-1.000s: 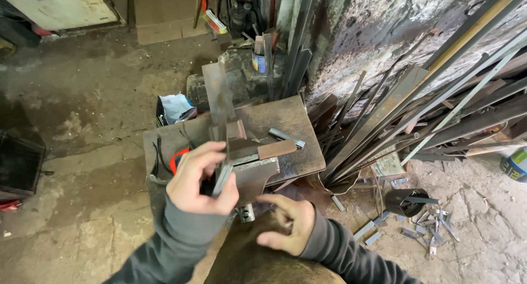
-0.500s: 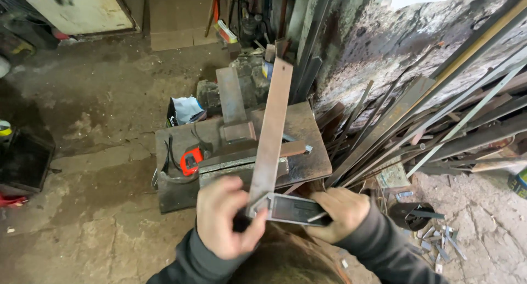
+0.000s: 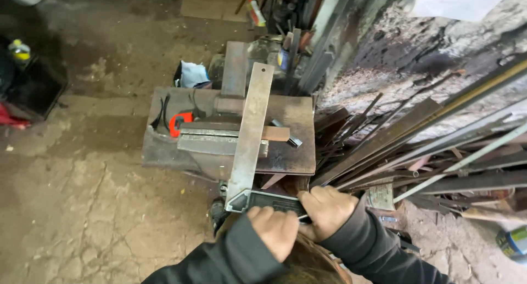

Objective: Measure metal pieces using a tape measure and a square tool on a workbench.

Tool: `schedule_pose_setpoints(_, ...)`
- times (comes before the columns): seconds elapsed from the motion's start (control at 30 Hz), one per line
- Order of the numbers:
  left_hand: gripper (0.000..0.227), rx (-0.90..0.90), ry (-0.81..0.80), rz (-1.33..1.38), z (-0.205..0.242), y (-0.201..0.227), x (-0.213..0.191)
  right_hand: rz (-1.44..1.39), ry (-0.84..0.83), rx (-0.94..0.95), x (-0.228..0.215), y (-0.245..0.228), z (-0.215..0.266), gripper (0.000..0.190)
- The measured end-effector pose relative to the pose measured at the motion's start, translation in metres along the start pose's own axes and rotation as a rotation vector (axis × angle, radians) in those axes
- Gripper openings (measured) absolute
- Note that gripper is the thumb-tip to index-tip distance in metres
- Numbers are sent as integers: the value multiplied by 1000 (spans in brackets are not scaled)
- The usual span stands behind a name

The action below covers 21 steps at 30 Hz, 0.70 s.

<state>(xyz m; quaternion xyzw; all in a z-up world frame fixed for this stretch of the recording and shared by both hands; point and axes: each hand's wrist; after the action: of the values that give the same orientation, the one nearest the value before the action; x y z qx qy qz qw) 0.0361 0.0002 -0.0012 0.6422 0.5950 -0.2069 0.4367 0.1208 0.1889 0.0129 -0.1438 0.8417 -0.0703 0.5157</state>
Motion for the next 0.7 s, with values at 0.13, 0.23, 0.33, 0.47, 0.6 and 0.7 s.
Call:
schedule_pose_setpoints(0.13,5,-101,70,113,33,-23,-30,12,-14,-40,-12,22,-12,34)
schedule_pose_setpoints(0.23,7,-370,142,224,73,-45,-24,75,98,-70,-14,45,-8,35)
schedule_pose_setpoints(0.33,5,-873,264,572,118,-70,20,-36,101,-38,-19,55,-10,36)
schedule_pose_setpoints(0.47,22,-927,406,1412,127,-88,90,-7,62,-2,-20,61,-4,41)
schedule_pose_setpoints(0.6,48,-1051,337,1368,96,-89,109,82,89,52,-24,83,14,41)
schedule_pose_setpoints(0.7,48,-1133,181,1293,61,-84,94,174,60,111,-34,89,20,48)
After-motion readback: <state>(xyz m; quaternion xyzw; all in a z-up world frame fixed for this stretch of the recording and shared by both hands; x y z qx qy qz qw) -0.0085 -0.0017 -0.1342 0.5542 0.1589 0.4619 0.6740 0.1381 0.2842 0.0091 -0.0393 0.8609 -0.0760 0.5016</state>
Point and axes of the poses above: each hand's wrist, its own z-axis away from the middle knuckle, its own x-axis out of the palm, y = z × x, and after that the axes turned 6 degrees about y, right-handed
